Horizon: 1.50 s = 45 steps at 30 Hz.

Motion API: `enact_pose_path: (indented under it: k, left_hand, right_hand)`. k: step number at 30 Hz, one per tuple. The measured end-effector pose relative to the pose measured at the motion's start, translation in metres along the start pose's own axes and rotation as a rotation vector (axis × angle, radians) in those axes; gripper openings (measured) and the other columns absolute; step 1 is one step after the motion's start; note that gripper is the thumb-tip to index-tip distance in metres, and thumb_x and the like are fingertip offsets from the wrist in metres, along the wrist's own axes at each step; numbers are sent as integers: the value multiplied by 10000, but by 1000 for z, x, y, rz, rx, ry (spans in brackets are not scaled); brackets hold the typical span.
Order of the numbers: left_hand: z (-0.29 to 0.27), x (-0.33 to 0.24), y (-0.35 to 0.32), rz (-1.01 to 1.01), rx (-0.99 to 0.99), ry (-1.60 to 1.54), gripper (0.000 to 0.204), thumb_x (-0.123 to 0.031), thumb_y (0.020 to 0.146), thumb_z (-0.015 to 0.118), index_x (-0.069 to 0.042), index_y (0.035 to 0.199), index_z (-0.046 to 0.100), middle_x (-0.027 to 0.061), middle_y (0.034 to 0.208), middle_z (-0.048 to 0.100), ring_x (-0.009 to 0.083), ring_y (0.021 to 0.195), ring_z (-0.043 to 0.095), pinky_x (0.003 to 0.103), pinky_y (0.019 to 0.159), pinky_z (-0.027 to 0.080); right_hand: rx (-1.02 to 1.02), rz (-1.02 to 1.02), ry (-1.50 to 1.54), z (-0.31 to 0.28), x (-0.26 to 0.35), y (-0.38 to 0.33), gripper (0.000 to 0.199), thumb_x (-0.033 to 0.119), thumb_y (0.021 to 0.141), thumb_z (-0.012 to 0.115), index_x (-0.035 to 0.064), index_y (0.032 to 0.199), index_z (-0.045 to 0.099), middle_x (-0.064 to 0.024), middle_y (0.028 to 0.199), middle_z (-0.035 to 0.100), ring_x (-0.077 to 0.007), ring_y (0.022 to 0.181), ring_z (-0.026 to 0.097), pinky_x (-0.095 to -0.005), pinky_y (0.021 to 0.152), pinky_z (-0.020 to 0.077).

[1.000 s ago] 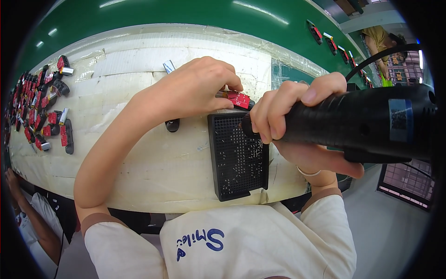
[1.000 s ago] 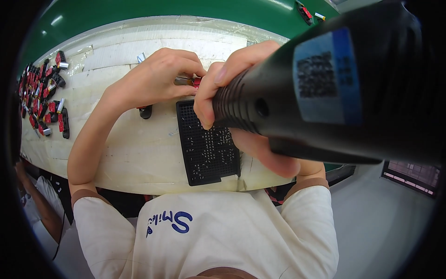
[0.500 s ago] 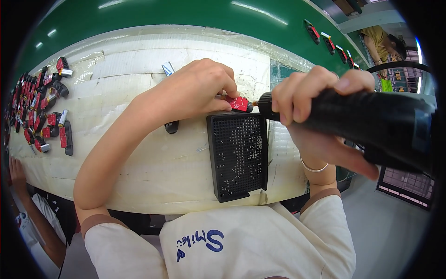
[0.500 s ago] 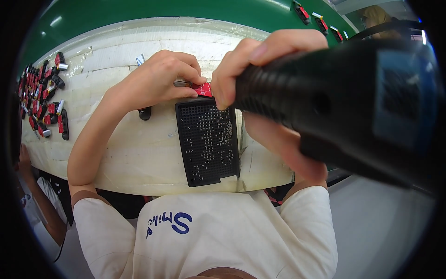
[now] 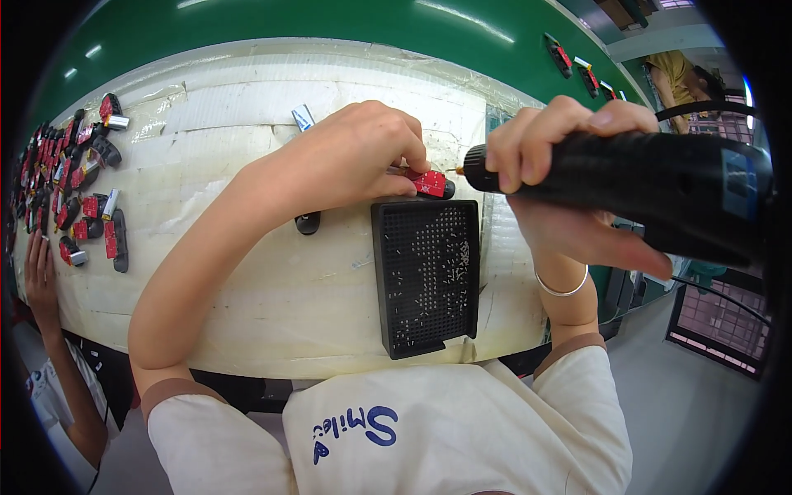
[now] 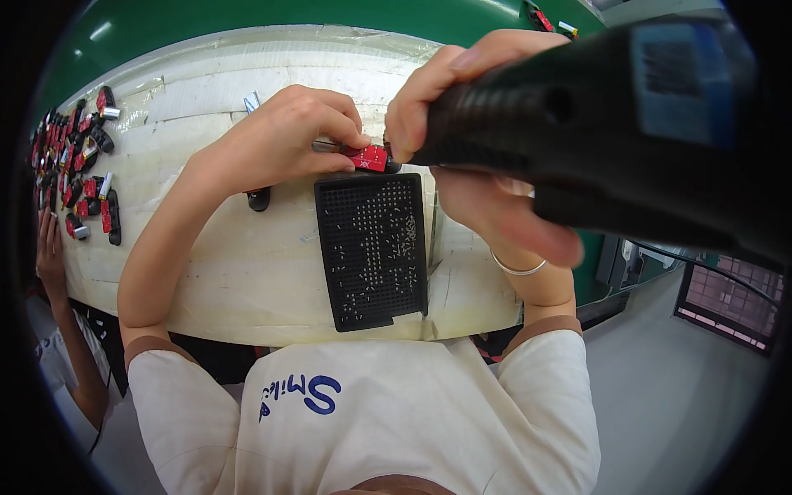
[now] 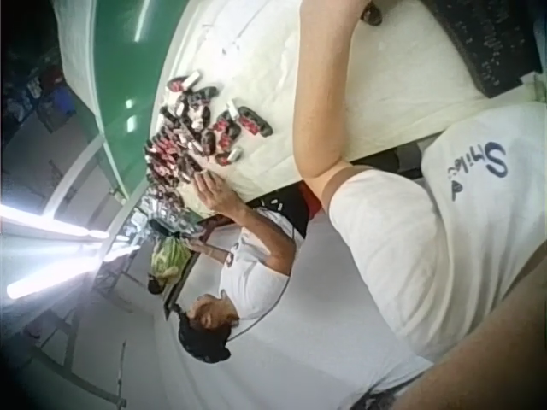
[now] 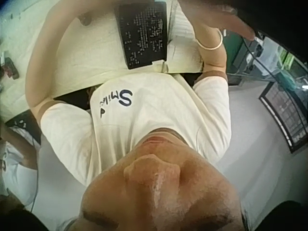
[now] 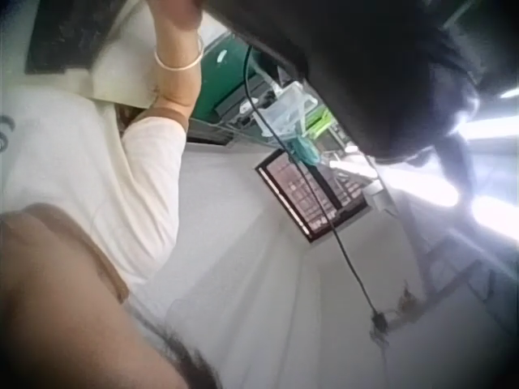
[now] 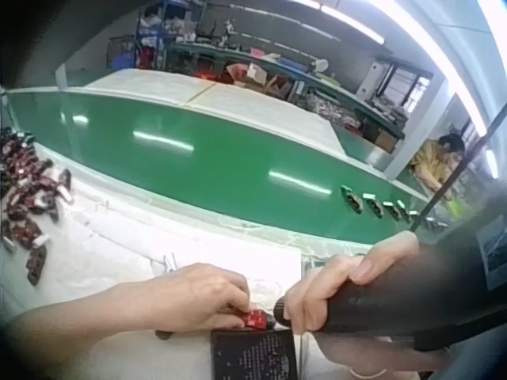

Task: The person assembles small electronic devices by inserting batteries into plastic housings and securing them with an electric screwdriver.

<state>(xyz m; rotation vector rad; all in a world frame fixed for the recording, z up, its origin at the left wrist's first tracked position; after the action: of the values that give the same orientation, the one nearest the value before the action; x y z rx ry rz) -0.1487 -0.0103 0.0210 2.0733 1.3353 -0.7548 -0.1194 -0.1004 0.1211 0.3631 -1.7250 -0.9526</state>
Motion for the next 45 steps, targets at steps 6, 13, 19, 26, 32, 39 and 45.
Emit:
enact_pose_path:
  k: [6, 13, 19, 26, 32, 39, 45]
  left_hand:
    - [2, 4, -2, -50, 25, -9, 193, -75, 703, 722, -16, 881, 678, 83, 850, 629, 252, 782, 613, 326, 733, 499]
    - [4, 3, -3, -39, 16, -14, 185, -73, 710, 715, -10, 879, 673, 83, 841, 626, 244, 753, 614, 318, 715, 503]
    - [2, 2, 5, -11, 0, -9, 188, -70, 703, 715, -7, 874, 671, 87, 826, 620, 241, 740, 610, 319, 703, 498]
    - [1, 8, 2, 19, -20, 50, 183, -155, 690, 704, 4, 770, 656, 153, 768, 616, 321, 730, 605, 392, 673, 482]
    - [32, 2, 31, 96, -85, 253, 398, -371, 647, 725, -30, 839, 655, 154, 816, 669, 330, 798, 648, 419, 682, 509]
    - [44, 7, 37, 137, -185, 417, 412, -442, 688, 662, -90, 900, 681, 92, 855, 690, 273, 833, 663, 399, 709, 514]
    - [34, -37, 93, 364, -304, 659, 367, -458, 740, 623, -169, 951, 706, 10, 942, 691, 220, 888, 657, 389, 719, 524]
  right_hand:
    - [25, 56, -16, 5, -5, -2, 1018, 946, 527, 300, 109, 1102, 357, -72, 677, 475, -167, 517, 507, -304, 499, 464]
    - [-58, 35, 58, 2, -18, -8, 1011, 949, 534, 273, 101, 1078, 363, -78, 662, 472, -159, 500, 503, -290, 479, 459]
    - [-77, 18, 73, -5, -22, -6, 1007, 942, 556, 250, 91, 1079, 376, -77, 656, 475, -160, 504, 510, -274, 453, 453]
    - [-255, 60, 222, -5, -29, -7, 1018, 907, 566, 369, 35, 1091, 393, -96, 681, 491, -195, 505, 492, -324, 463, 460]
    - [-418, 289, 93, -105, -31, -38, 964, 862, 557, 542, 53, 1073, 456, -55, 757, 391, -155, 654, 393, -306, 641, 330]
    - [-756, 419, -260, -124, -52, -46, 500, 476, 865, 566, 42, 1071, 426, -66, 793, 382, -194, 686, 375, -361, 753, 367]
    - [-799, 309, -399, -156, -9, -21, 325, 388, 891, 552, 84, 850, 445, -21, 724, 387, -168, 641, 406, -310, 692, 391]
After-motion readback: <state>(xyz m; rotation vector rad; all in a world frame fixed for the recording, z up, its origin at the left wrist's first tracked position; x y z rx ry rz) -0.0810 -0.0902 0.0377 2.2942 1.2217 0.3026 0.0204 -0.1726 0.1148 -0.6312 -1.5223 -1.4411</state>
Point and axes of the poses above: each hand's wrist, its own y-axis towards the middle knuckle, its own z-axis out of the palm, x = y × z, the point moved 9 cm from there along y, towards the middle knuckle
